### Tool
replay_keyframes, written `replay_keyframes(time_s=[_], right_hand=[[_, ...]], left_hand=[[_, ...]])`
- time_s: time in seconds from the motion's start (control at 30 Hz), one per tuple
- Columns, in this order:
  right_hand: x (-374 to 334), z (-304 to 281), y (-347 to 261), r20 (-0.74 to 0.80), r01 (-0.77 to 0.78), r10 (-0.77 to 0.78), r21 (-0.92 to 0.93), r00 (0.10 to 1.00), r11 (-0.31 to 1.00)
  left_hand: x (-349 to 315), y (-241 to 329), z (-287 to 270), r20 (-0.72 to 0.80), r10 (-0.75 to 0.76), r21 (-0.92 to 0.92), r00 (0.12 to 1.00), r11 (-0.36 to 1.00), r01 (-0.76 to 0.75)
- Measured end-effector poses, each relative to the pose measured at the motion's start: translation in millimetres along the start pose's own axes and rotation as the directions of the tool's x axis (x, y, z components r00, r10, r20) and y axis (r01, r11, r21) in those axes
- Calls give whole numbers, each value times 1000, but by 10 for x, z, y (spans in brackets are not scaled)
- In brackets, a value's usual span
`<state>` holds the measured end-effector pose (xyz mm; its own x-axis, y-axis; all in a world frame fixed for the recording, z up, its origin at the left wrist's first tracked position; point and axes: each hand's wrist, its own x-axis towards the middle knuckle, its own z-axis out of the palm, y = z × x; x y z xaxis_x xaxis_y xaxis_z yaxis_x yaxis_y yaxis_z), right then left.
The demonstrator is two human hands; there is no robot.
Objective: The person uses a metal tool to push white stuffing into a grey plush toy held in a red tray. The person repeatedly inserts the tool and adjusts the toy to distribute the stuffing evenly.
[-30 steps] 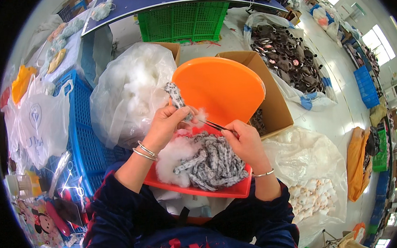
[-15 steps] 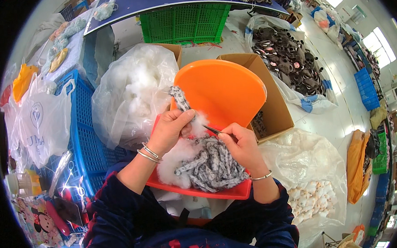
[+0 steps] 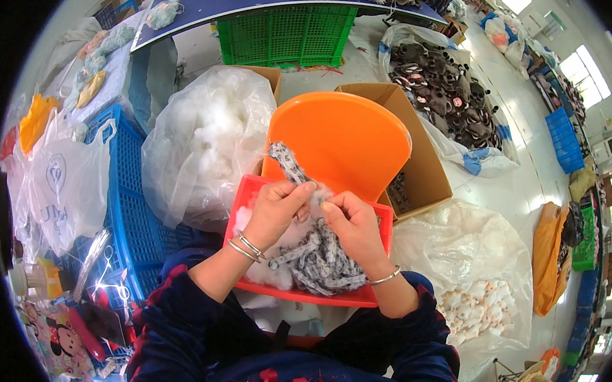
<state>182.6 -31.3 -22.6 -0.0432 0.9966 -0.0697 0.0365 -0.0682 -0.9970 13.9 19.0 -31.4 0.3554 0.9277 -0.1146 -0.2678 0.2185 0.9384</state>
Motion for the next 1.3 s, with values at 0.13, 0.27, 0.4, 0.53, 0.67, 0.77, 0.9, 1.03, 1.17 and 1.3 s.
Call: replay_keyframes(time_s=[0.13,0.27,0.4,0.53,0.67,0.77,0.9,1.03,1.17,1.3], right_hand=[[60,-137,-48,14,25,-24,-136,1000,990],[8,-266,-116,-96,126,-173,-367,980,922],[-1,-182,-214,-2,358,-429,-549,903,755],[20,-118,-258,34,337,-394,-587,919,736],[10,-128,-237,27,316,-380,-608,925,728],[7,-124,-211,38,339,-405,-622,914,706],[14,-90,-204,49,368,-437,-627,898,687],[16,-46,-170,19,298,-346,-558,938,775],[-6,-61,-113,-19,271,-318,-478,948,835],[-12,-107,-144,-3,275,-312,-462,950,843]], left_hand=[[34,48,-59,-24,-31,17,999,999,32],[139,170,-210,-129,-47,-235,990,972,15],[107,118,-169,-131,-30,-106,991,994,16],[128,8,-166,-81,-19,-206,997,978,2],[98,107,-165,-91,-69,-259,993,965,44],[94,122,-157,-77,-56,-247,995,968,35],[72,138,-133,-58,-70,-184,996,981,58],[22,53,-62,20,-52,-76,998,996,53],[56,64,-84,30,-68,120,997,991,64],[88,224,-183,-90,-33,91,995,995,42]])
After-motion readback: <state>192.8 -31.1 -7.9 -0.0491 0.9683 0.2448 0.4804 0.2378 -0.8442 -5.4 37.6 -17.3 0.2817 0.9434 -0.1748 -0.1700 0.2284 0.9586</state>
